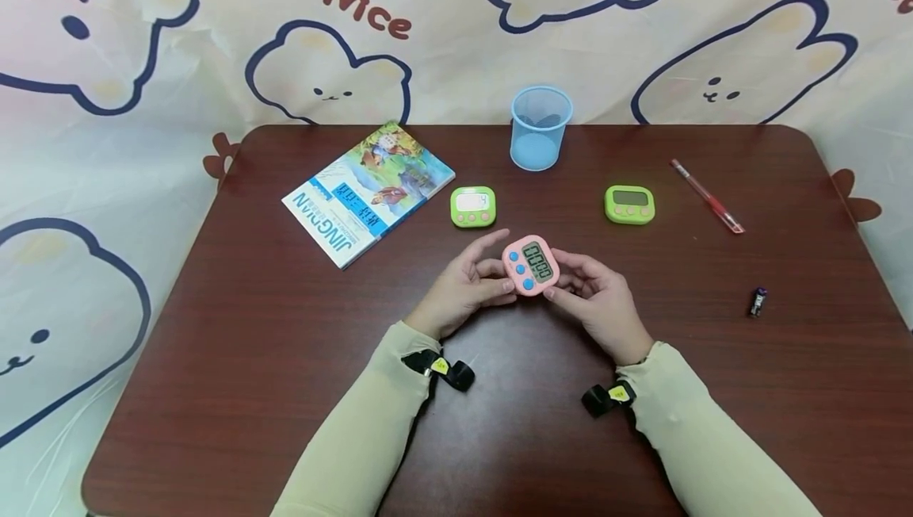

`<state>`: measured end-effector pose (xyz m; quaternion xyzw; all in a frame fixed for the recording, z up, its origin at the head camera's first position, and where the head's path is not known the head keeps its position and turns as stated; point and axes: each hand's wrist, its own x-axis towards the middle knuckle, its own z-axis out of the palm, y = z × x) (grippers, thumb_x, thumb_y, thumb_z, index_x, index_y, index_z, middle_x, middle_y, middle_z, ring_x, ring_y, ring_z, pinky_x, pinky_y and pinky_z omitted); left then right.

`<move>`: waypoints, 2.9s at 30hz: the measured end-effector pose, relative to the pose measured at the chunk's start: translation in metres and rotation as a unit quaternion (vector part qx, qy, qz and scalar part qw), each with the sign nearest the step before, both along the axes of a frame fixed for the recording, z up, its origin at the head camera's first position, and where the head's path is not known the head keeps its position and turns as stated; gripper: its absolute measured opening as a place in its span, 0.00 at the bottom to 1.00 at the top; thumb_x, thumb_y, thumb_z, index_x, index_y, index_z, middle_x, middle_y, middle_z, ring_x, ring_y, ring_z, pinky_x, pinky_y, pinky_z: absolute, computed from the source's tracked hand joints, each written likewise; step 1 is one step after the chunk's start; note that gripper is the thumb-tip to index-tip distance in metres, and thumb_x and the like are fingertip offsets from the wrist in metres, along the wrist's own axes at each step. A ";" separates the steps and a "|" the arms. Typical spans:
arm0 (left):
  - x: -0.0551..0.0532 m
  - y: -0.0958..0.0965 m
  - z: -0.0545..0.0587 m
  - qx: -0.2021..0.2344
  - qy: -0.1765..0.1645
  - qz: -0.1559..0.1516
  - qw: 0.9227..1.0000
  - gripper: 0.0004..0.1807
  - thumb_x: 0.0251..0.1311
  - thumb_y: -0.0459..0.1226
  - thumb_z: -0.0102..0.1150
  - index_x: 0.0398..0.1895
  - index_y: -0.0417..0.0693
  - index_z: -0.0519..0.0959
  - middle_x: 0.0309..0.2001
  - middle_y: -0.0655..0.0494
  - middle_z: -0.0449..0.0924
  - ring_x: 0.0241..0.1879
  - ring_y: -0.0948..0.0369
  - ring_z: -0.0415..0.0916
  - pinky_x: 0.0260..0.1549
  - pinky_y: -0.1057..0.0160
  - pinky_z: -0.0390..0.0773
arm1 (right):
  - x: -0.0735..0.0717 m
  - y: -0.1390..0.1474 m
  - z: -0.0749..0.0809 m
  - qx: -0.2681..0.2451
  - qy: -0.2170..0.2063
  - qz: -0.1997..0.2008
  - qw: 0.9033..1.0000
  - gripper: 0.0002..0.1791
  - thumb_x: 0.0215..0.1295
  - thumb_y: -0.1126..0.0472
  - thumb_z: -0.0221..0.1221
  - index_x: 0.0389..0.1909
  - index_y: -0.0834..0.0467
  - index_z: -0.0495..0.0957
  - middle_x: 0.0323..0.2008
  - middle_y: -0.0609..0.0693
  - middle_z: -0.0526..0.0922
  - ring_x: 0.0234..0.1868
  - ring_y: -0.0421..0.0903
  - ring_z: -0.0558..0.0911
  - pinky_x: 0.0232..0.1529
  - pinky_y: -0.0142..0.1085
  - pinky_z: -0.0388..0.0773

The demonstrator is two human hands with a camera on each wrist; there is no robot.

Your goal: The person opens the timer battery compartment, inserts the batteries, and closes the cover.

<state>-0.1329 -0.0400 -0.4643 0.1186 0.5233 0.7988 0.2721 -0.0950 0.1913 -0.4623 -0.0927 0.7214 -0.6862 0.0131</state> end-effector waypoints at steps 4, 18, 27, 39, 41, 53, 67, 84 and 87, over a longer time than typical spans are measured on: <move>-0.002 -0.002 -0.001 -0.014 0.022 -0.039 0.999 0.44 0.66 0.18 0.54 0.80 0.52 0.52 0.50 0.46 0.79 0.44 0.59 0.83 0.47 0.60 0.84 | -0.003 0.005 0.001 0.013 -0.013 0.028 0.999 0.28 0.61 0.74 0.67 0.63 0.64 0.75 0.52 0.53 0.83 0.43 0.44 0.84 0.43 0.30 0.83; 0.003 0.008 -0.005 -0.050 0.081 0.011 0.995 0.37 0.61 0.19 0.61 0.71 0.50 0.64 0.46 0.44 0.80 0.42 0.59 0.82 0.45 0.65 0.83 | -0.001 0.004 0.005 0.057 -0.020 0.072 0.996 0.46 0.54 0.71 0.73 0.75 0.54 0.64 0.52 0.55 0.79 0.38 0.46 0.80 0.39 0.30 0.82; 0.007 0.018 -0.005 -0.065 0.094 0.041 0.993 0.32 0.63 0.21 0.61 0.69 0.45 0.65 0.50 0.41 0.80 0.42 0.57 0.82 0.45 0.62 0.84 | -0.002 0.005 0.001 0.081 -0.006 0.017 0.997 0.47 0.57 0.69 0.72 0.76 0.60 0.59 0.62 0.58 0.77 0.42 0.40 0.83 0.44 0.26 0.82; -0.008 0.035 -0.011 -0.219 0.218 0.155 0.938 0.23 0.64 0.32 0.66 0.62 0.44 0.77 0.50 0.47 0.83 0.41 0.58 0.84 0.43 0.66 0.83 | -0.017 0.008 -0.001 0.198 0.050 -0.067 0.977 0.37 0.64 0.65 0.68 0.72 0.61 0.65 0.58 0.59 0.82 0.43 0.48 0.84 0.41 0.20 0.78; -0.011 0.040 -0.010 -0.240 0.223 0.176 0.928 0.23 0.63 0.32 0.68 0.61 0.44 0.78 0.48 0.49 0.84 0.39 0.59 0.84 0.41 0.66 0.83 | -0.021 0.008 -0.002 0.210 0.057 -0.089 0.972 0.35 0.64 0.65 0.68 0.71 0.60 0.68 0.59 0.58 0.81 0.43 0.48 0.83 0.40 0.19 0.76; -0.037 0.076 -0.006 -0.413 0.265 0.244 0.837 0.22 0.66 0.40 0.66 0.62 0.48 0.79 0.45 0.55 0.83 0.30 0.67 0.75 0.30 0.72 0.76 | -0.055 0.004 -0.002 0.225 0.003 -0.210 0.951 0.24 0.65 0.62 0.67 0.62 0.57 0.79 0.38 0.56 0.87 0.37 0.41 0.82 0.33 0.24 0.75; -0.052 0.094 -0.004 -0.539 0.237 0.242 0.771 0.24 0.69 0.43 0.63 0.66 0.48 0.77 0.55 0.52 0.79 0.53 0.57 0.79 0.53 0.59 0.80 | -0.078 0.001 0.000 0.276 -0.059 -0.211 0.936 0.24 0.68 0.60 0.64 0.64 0.56 0.78 0.38 0.58 0.86 0.37 0.48 0.81 0.32 0.32 0.75; -0.049 0.094 0.003 -0.560 0.249 0.239 0.753 0.24 0.69 0.45 0.62 0.65 0.46 0.77 0.54 0.49 0.77 0.49 0.55 0.81 0.49 0.57 0.81 | -0.077 0.003 0.002 0.268 -0.036 -0.175 0.947 0.25 0.69 0.61 0.63 0.66 0.59 0.75 0.45 0.59 0.85 0.40 0.50 0.82 0.35 0.33 0.76; -0.048 0.093 0.002 -0.557 0.249 0.238 0.755 0.26 0.69 0.46 0.62 0.66 0.45 0.76 0.55 0.49 0.76 0.50 0.55 0.80 0.50 0.57 0.81 | -0.074 0.004 0.003 0.253 -0.035 -0.183 0.949 0.24 0.69 0.61 0.63 0.65 0.59 0.76 0.44 0.58 0.86 0.38 0.49 0.83 0.32 0.29 0.76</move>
